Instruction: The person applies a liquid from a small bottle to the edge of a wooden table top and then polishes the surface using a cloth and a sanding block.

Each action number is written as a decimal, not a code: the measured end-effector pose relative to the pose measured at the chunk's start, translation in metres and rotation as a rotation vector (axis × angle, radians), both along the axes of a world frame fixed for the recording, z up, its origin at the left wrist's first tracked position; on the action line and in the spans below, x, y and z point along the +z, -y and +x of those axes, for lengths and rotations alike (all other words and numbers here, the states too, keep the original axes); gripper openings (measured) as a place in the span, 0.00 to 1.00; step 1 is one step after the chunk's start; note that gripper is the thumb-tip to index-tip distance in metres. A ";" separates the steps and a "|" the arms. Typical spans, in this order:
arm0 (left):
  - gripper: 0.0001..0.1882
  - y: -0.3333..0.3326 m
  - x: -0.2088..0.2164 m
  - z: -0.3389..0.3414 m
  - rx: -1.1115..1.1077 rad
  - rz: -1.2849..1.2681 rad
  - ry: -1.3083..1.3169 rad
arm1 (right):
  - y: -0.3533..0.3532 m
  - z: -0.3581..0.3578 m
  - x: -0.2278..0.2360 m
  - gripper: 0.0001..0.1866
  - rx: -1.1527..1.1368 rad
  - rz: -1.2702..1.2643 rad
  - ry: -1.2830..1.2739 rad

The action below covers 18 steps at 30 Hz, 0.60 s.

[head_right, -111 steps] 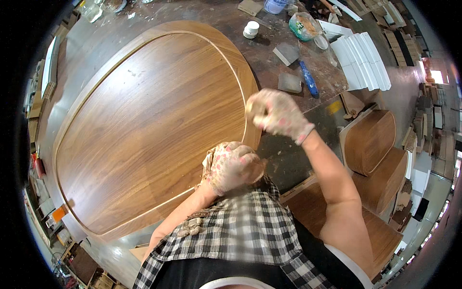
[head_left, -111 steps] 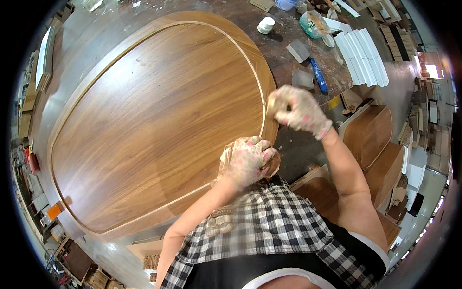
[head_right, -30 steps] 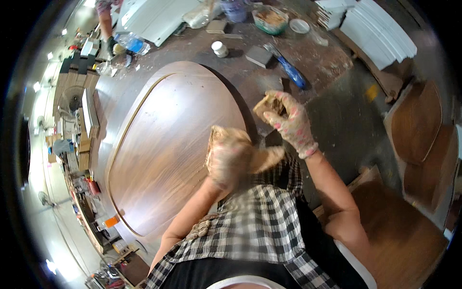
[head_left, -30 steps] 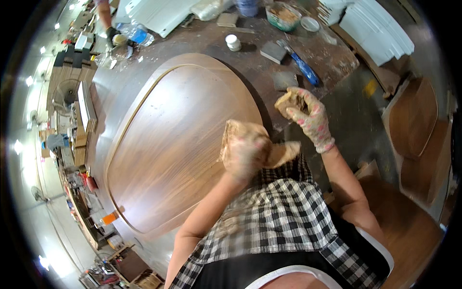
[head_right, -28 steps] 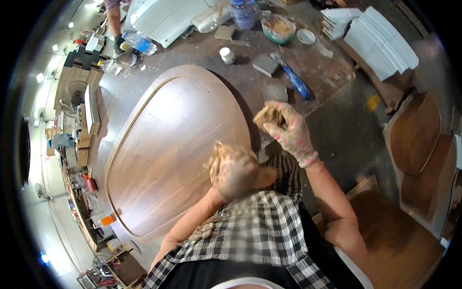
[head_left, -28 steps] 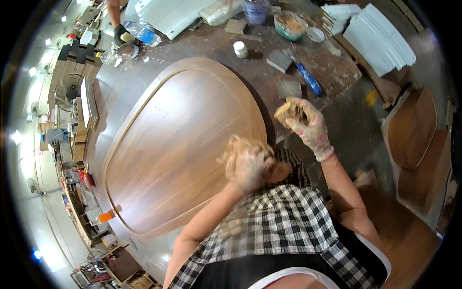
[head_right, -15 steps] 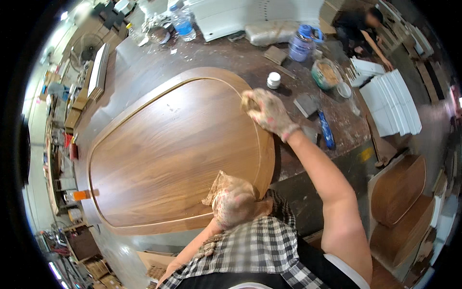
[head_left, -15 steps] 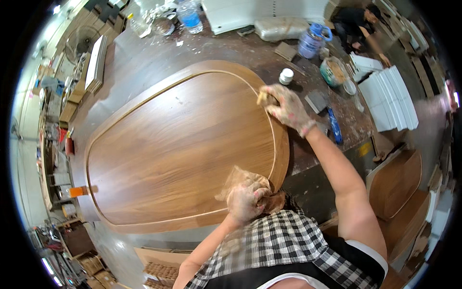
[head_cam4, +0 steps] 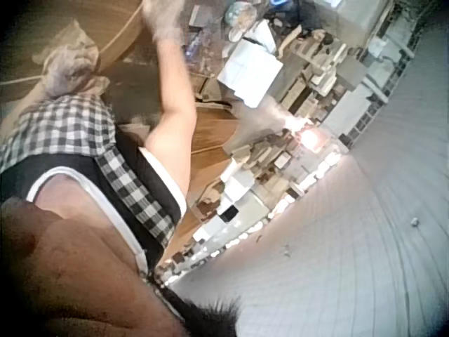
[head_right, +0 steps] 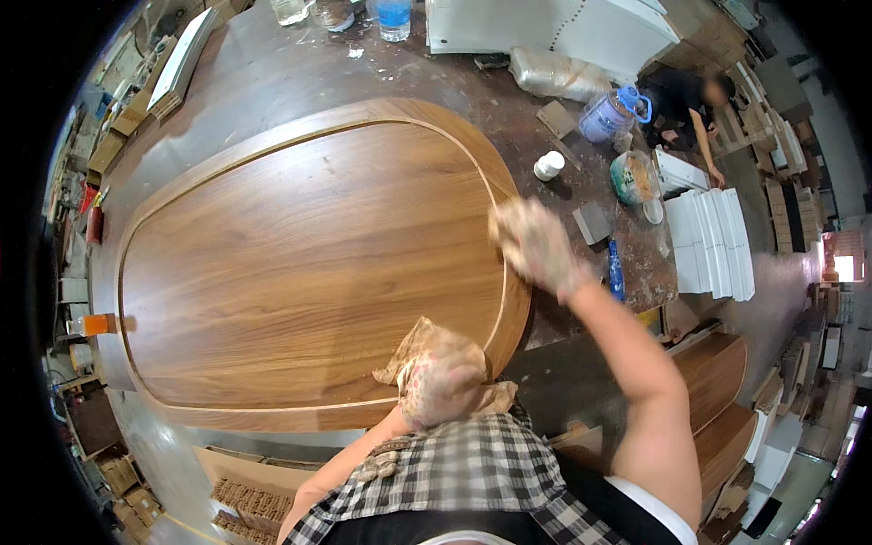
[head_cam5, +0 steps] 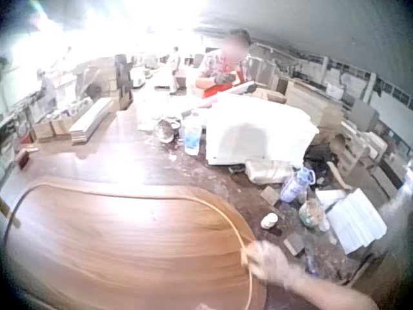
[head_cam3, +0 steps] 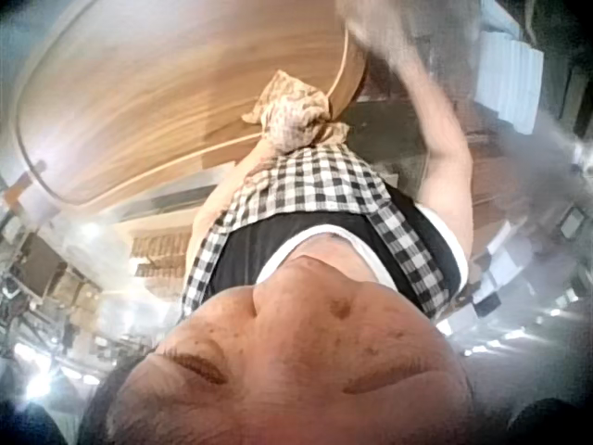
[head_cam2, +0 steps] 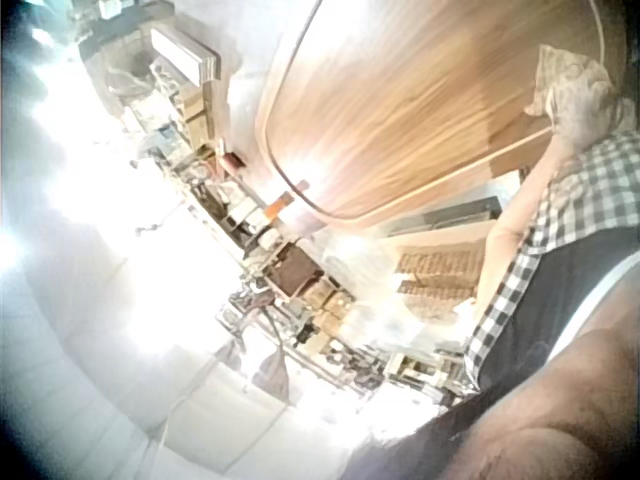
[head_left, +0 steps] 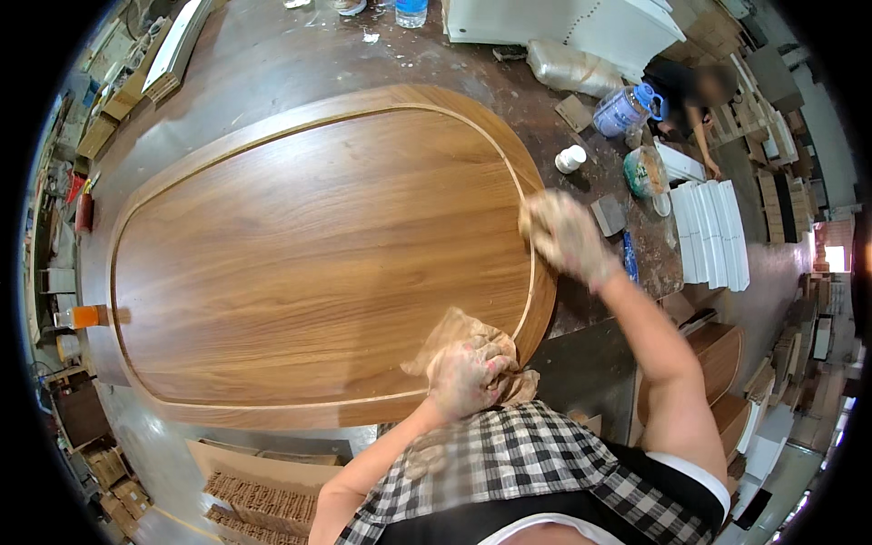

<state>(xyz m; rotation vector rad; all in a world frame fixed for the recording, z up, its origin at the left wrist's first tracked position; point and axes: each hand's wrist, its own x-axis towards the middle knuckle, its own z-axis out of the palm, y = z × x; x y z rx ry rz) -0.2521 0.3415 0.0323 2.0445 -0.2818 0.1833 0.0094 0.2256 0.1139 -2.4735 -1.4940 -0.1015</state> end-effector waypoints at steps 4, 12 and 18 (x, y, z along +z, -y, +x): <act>0.18 -0.006 0.004 -0.006 -0.010 -0.106 -0.074 | 0.025 -0.066 0.032 0.20 0.026 -0.121 -0.542; 0.13 -0.074 0.062 -0.021 0.287 -0.240 0.079 | -0.072 0.030 -0.022 0.23 -0.360 0.581 -0.268; 0.13 -0.138 0.057 -0.066 0.444 -0.246 0.011 | -0.156 0.077 -0.073 0.30 -0.563 0.632 0.111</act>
